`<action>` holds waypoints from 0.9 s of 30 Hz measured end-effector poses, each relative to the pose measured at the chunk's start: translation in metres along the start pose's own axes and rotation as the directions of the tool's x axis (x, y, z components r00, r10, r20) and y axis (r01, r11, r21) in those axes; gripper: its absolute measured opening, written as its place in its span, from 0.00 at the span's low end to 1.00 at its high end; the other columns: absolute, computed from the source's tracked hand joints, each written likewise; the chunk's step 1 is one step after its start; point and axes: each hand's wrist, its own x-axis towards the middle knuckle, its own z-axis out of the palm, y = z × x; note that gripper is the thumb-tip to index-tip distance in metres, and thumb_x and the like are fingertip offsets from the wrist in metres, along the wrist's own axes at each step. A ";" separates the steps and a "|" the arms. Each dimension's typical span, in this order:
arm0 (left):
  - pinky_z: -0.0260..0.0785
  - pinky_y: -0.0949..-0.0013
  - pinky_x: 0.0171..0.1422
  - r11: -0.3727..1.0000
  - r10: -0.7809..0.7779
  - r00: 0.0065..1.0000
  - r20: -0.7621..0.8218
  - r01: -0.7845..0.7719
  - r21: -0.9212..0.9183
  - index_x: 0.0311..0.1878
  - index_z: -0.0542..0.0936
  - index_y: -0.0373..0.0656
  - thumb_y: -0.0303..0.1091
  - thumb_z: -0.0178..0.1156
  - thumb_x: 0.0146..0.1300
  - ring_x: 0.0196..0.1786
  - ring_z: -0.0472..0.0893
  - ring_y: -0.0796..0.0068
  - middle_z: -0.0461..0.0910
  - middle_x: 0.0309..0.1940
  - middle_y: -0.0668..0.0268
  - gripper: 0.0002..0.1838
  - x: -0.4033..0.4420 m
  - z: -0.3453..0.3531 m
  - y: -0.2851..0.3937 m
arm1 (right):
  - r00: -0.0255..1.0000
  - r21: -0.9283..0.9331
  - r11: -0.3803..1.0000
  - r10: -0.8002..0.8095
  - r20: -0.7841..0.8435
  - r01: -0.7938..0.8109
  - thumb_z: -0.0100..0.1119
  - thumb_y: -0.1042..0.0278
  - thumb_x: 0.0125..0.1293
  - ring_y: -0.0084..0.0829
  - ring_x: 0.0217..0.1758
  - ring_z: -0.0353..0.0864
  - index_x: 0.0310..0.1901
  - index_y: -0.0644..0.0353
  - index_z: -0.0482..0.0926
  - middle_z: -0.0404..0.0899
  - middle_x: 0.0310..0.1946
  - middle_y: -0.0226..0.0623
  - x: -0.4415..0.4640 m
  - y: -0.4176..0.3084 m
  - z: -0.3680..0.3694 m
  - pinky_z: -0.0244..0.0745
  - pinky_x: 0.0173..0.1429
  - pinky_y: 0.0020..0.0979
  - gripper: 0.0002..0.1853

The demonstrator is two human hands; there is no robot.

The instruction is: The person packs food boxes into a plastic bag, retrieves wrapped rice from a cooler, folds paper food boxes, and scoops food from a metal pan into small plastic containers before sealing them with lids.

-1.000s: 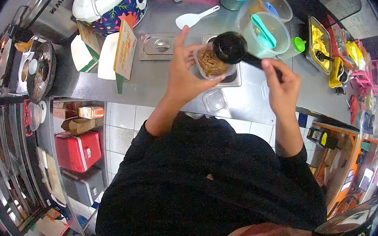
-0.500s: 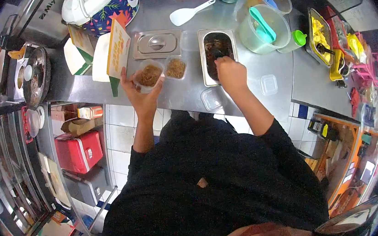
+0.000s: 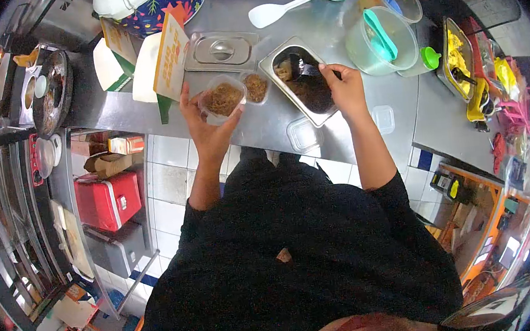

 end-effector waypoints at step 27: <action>0.52 0.60 0.72 0.946 0.216 0.795 0.566 -0.028 -0.322 0.68 0.54 0.41 0.24 0.75 0.33 0.68 0.63 0.59 0.66 0.54 0.61 0.55 0.025 0.033 -0.004 | 0.988 0.117 0.988 0.082 0.128 -0.097 0.59 0.61 0.64 0.15 0.17 0.63 0.26 0.64 0.81 0.71 0.15 0.26 -0.009 -0.018 0.020 0.57 0.23 0.22 0.15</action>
